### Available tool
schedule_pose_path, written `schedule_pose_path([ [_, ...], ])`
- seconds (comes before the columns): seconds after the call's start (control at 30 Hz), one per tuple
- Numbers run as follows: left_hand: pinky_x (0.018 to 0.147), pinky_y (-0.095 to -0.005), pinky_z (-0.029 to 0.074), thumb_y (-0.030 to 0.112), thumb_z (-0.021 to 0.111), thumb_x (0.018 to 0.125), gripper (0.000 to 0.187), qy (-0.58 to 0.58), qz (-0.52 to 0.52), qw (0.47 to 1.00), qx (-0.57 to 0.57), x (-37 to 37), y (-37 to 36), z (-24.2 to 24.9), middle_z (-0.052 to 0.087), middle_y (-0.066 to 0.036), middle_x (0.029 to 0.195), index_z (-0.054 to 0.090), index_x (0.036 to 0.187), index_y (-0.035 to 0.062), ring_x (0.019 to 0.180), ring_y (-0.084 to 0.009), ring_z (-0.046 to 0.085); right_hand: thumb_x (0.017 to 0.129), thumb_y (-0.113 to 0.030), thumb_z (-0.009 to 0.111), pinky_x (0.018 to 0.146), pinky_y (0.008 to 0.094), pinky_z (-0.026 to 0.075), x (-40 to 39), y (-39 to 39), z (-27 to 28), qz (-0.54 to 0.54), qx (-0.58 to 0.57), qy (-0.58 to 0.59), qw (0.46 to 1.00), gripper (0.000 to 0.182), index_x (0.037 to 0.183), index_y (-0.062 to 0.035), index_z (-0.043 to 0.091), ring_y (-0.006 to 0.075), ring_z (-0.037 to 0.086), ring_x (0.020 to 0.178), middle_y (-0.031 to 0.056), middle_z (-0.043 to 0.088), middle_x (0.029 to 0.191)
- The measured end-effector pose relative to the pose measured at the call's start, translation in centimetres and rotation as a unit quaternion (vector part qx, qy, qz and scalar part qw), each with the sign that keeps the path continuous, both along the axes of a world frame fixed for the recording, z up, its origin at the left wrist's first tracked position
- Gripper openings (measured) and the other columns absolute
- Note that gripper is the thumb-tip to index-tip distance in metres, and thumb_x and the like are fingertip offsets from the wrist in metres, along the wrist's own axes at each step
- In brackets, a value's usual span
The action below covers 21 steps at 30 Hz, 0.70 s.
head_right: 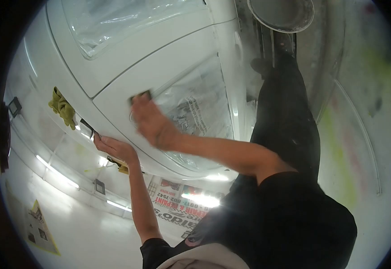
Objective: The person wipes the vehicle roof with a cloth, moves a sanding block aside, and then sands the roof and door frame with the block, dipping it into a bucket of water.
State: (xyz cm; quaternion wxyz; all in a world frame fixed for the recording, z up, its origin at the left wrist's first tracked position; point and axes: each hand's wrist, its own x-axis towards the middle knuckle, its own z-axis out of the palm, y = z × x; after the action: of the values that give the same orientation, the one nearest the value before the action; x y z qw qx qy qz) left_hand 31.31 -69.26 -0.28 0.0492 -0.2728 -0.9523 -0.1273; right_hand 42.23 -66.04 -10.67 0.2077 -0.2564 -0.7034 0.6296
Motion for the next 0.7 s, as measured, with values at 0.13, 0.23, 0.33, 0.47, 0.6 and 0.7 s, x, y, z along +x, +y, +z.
schedule_pose_path([
  [0.13, 0.115, -0.0478, 0.036, 0.023, 0.031, 0.113, 0.048, 0.033, -0.026, 0.999, -0.023, -1.0, -1.6, -0.5, 0.034, -0.027, 0.149, 0.040, 0.147, -0.0090, 0.138, -0.0376, 0.040, 0.099, -0.020, 0.056, 0.127, 0.0576, 0.015, 1.6, 2.8, -3.1, 0.077, 0.073, -0.132, 0.985, 0.068, 0.153, 0.0124, 0.030, 0.0514, 0.016, 0.154, 0.0345, 0.018, 0.165],
  [0.23, 0.116, -0.0484, 0.034, 0.022, 0.031, 0.112, 0.048, 0.035, -0.034, 0.998, -0.030, -0.8, -1.0, -0.2, 0.034, -0.027, 0.150, 0.040, 0.148, -0.0091, 0.139, -0.0389, 0.038, 0.101, -0.020, 0.053, 0.127, 0.0567, 0.014, 2.0, 3.8, -9.4, -0.054, 0.026, -0.173, 0.983, 0.066, 0.154, 0.0131, 0.029, 0.0526, 0.013, 0.154, 0.0370, 0.017, 0.164],
  [0.33, 0.117, -0.0480, 0.033, 0.020, 0.031, 0.112, 0.047, 0.026, -0.017, 0.999, -0.012, -0.2, -0.2, -0.3, 0.033, -0.028, 0.151, 0.040, 0.148, -0.0087, 0.142, -0.0400, 0.036, 0.105, -0.019, 0.047, 0.127, 0.0548, 0.016, -1.2, 5.1, -2.4, -0.175, -0.052, -0.053, 0.982, 0.064, 0.154, 0.0141, 0.025, 0.0497, 0.014, 0.155, 0.0364, 0.016, 0.164],
  [0.47, 0.119, -0.0480, 0.030, 0.018, 0.032, 0.112, 0.046, 0.023, -0.020, 1.000, 0.003, -0.5, -0.3, -0.4, 0.032, -0.028, 0.152, 0.041, 0.148, -0.0072, 0.143, -0.0413, 0.035, 0.103, -0.019, 0.052, 0.126, 0.0557, 0.018, 1.0, 6.3, -2.8, -0.035, 0.027, -0.020, 0.999, 0.069, 0.156, 0.0127, 0.022, 0.0497, 0.017, 0.155, 0.0342, 0.015, 0.166],
  [0.6, 0.119, -0.0486, 0.030, 0.018, 0.033, 0.112, 0.045, 0.041, -0.024, 0.999, -0.013, -1.0, -1.4, -0.6, 0.031, -0.029, 0.154, 0.041, 0.148, -0.0070, 0.144, -0.0414, 0.034, 0.102, -0.019, 0.054, 0.125, 0.0588, 0.019, 0.9, 5.7, -3.8, -0.081, 0.023, -0.044, 0.995, 0.069, 0.156, 0.0110, 0.024, 0.0498, 0.017, 0.155, 0.0327, 0.017, 0.166],
  [0.7, 0.119, -0.0489, 0.030, 0.019, 0.033, 0.112, 0.045, 0.027, -0.028, 0.999, -0.005, -0.3, -0.6, -0.1, 0.030, -0.029, 0.154, 0.041, 0.148, -0.0064, 0.144, -0.0414, 0.034, 0.100, -0.020, 0.058, 0.124, 0.0590, 0.021, -2.8, 6.3, 1.7, -0.112, 0.045, 0.026, 0.992, 0.069, 0.155, 0.0100, 0.029, 0.0503, 0.021, 0.154, 0.0327, 0.020, 0.165],
])
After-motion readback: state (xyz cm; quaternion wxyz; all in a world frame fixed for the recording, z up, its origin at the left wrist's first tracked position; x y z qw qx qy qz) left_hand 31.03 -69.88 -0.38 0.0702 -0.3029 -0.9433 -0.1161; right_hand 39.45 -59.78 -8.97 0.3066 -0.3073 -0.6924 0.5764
